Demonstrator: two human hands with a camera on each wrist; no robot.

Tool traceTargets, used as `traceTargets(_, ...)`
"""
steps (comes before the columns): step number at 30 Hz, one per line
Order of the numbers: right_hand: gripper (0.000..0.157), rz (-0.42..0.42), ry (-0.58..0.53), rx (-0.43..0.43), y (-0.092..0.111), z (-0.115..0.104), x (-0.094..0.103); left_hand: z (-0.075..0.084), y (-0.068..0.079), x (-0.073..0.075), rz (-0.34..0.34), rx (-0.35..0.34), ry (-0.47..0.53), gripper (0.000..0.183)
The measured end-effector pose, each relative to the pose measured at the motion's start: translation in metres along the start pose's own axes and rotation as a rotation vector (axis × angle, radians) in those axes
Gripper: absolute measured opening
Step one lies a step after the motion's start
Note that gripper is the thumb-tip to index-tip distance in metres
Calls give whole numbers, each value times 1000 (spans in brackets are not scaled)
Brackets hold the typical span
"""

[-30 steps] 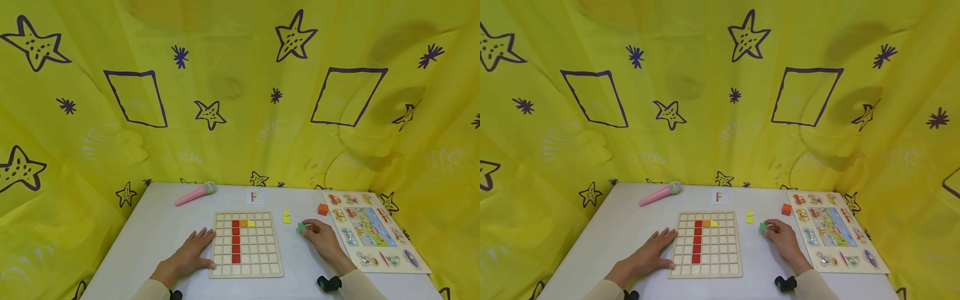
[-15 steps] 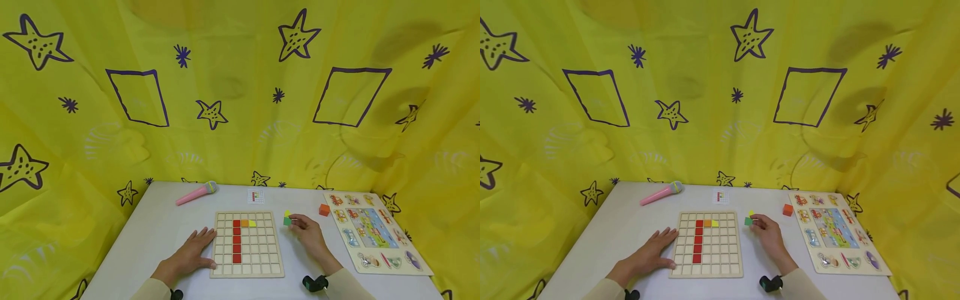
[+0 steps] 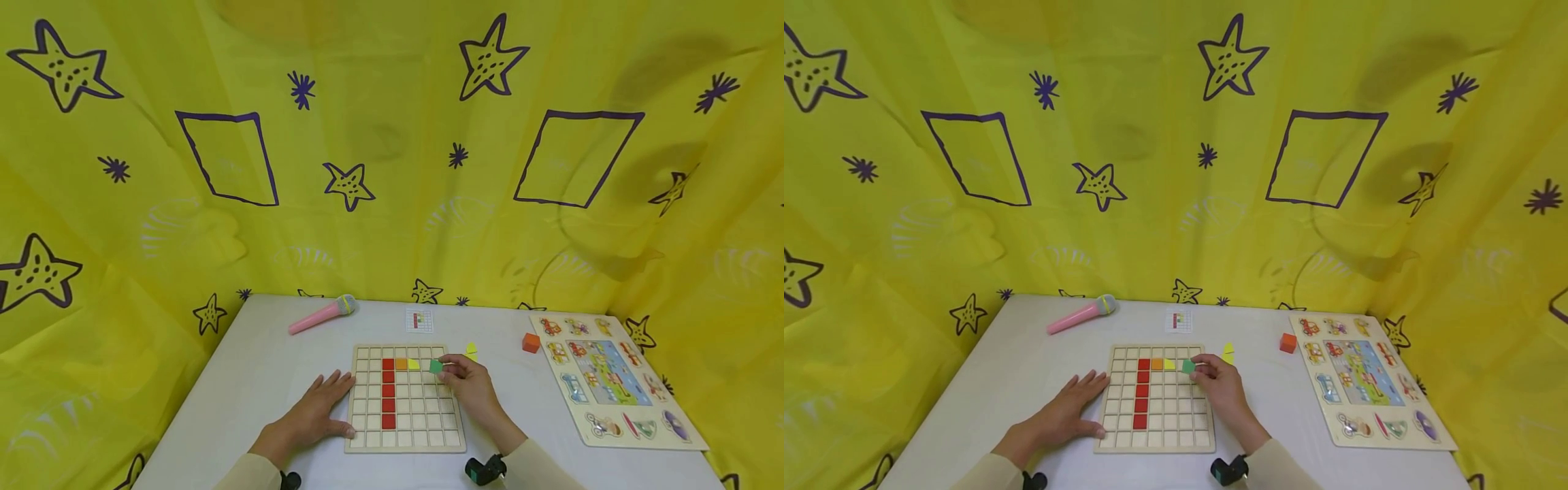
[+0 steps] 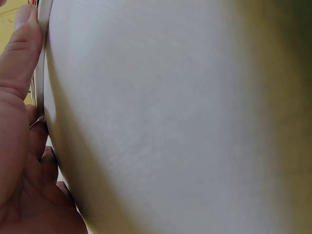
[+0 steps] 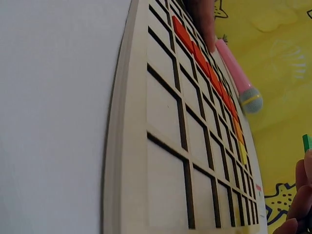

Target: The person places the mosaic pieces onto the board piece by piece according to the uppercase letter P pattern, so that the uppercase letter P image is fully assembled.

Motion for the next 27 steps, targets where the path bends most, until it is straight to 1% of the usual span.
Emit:
traceTargets(7, 21, -77, 11, 29, 6, -4, -30, -1, 0, -1, 3, -12, -21, 108)
traceTargets(12, 21, -126, 25, 80, 7, -7, -46, -1, 0, -1, -3, -5, -17, 107)
traceTargets(22, 18, -165, 146, 140, 7, -3, -63, 0, -1, 0, -12, 2, -10, 108)
traceTargets(27, 17, -170, 202, 144, 9, -3, -67, 0, -1, 0, -13, 5, -5, 108)
Point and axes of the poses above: each hand's wrist, its own y-axis away from the middle knuckle, its own x-axis out of the back of the hand, z = x × y, the point moved 8 cm from there along -y, towards the middle knuckle, and after that the axes turned 3 degrees about x, right-handed, at the moved point
